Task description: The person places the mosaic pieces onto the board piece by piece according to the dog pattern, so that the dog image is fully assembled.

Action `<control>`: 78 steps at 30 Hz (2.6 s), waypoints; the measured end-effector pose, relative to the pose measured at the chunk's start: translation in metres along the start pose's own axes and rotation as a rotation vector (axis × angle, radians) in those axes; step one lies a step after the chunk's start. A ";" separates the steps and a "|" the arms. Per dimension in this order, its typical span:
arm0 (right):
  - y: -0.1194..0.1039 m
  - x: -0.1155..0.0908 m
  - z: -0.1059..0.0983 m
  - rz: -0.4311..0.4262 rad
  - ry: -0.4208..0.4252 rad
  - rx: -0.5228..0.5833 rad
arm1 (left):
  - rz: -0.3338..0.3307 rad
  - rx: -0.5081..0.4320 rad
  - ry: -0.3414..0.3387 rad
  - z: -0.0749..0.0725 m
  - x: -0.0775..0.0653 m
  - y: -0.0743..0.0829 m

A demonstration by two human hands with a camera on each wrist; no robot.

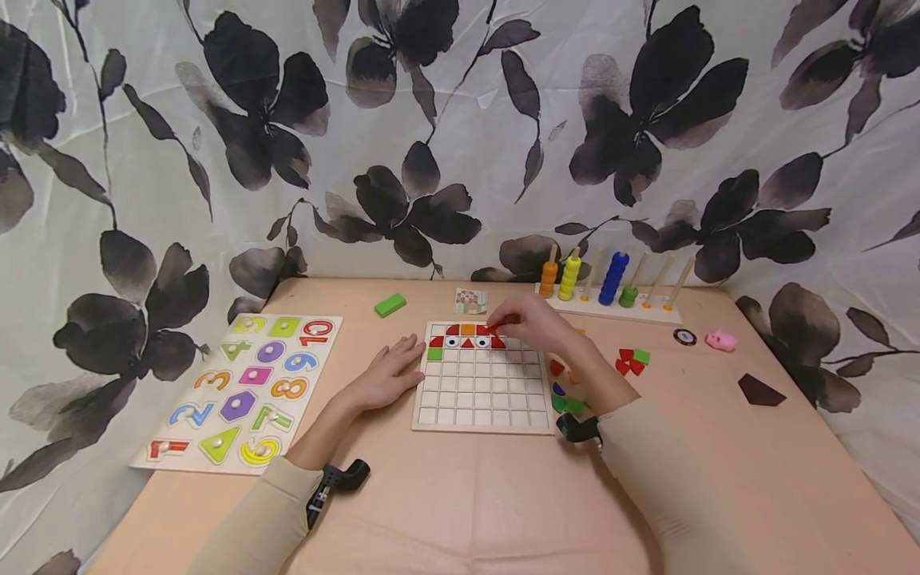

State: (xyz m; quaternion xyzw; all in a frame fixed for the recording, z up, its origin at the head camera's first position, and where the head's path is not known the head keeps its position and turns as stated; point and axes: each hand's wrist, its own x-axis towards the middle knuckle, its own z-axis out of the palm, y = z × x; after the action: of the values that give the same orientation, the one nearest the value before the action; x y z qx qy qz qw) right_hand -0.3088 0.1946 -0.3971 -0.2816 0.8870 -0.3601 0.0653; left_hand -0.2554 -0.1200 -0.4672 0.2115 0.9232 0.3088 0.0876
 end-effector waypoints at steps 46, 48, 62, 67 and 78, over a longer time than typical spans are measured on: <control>0.014 -0.043 -0.015 -0.007 0.120 -0.123 | -0.016 0.026 0.009 0.003 -0.001 -0.001; 0.026 -0.063 -0.030 0.061 0.170 -0.137 | -0.013 0.022 0.006 0.004 -0.001 -0.001; 0.096 -0.127 -0.077 0.393 0.095 -0.230 | -0.009 0.049 0.006 0.001 -0.002 -0.002; 0.105 -0.135 -0.076 0.404 0.063 -0.205 | -0.015 0.039 0.001 0.002 -0.003 -0.004; 0.105 -0.136 -0.075 0.382 0.038 -0.122 | -0.006 0.030 0.005 0.002 -0.005 -0.003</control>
State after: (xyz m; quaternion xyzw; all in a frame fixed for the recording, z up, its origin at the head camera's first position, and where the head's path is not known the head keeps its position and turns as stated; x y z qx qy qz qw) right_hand -0.2672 0.3751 -0.4251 -0.1047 0.9456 -0.2918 0.0987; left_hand -0.2515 -0.1231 -0.4705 0.2091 0.9287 0.2950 0.0830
